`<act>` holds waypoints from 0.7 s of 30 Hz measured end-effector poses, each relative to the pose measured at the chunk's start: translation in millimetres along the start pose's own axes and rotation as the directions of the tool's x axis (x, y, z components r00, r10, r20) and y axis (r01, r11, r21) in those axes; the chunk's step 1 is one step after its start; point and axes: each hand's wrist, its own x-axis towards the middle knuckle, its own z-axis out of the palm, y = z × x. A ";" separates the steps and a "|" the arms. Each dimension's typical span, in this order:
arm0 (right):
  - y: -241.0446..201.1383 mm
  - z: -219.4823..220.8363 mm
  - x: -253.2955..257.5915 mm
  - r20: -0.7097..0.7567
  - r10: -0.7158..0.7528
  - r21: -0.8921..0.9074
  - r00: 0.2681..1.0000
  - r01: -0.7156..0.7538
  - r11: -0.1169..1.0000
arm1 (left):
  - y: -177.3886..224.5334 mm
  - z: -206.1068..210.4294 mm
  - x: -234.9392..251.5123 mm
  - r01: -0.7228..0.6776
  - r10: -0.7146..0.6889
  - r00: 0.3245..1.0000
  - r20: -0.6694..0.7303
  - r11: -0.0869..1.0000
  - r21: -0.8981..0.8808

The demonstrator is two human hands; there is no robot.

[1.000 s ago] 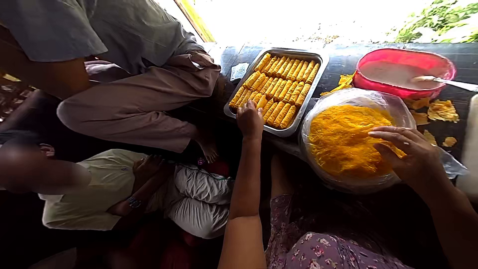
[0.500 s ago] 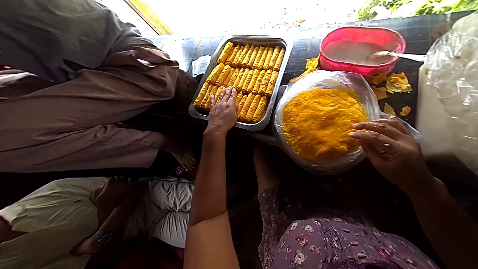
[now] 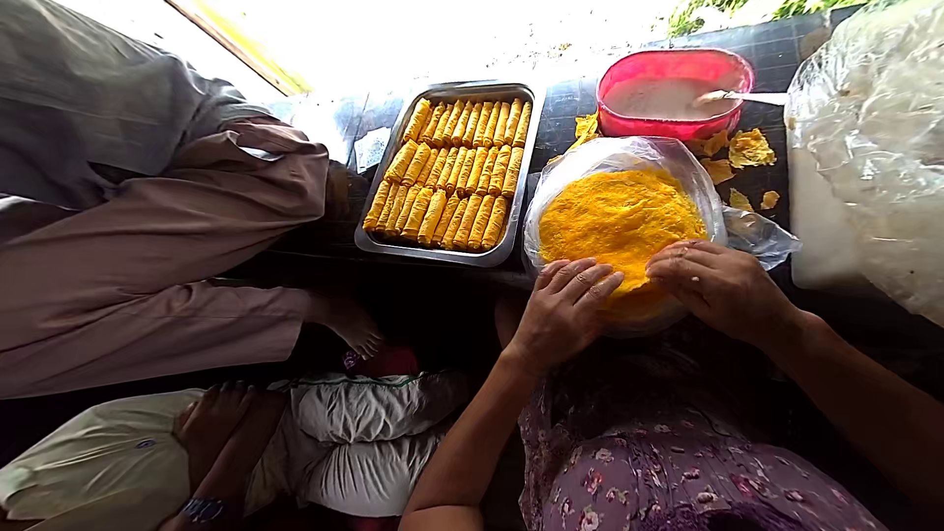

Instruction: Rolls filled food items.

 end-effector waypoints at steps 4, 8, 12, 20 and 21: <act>-1.2 -0.9 18.5 -0.029 0.120 -0.031 0.992 -0.121 0.992 | 6.4 2.8 24.3 0.117 -0.116 0.990 -0.078 0.993 0.013; 4.0 -11.0 43.1 -0.056 0.338 0.056 0.939 -0.335 0.940 | -19.6 -25.0 61.1 0.278 -0.274 0.961 0.044 0.945 -0.174; 17.8 -18.2 74.7 -0.128 0.506 0.143 0.853 -0.490 0.860 | -52.6 -47.2 110.2 0.424 -0.394 0.906 0.158 0.830 -0.361; 39.7 -41.7 130.3 -0.268 0.662 0.248 0.699 -0.614 0.749 | -83.6 -58.6 202.7 0.505 -0.456 0.860 0.230 0.694 -0.513; 40.8 -45.3 135.6 -0.286 0.669 0.278 0.686 -0.609 0.743 | -84.4 -60.8 212.1 0.498 -0.445 0.864 0.233 0.695 -0.519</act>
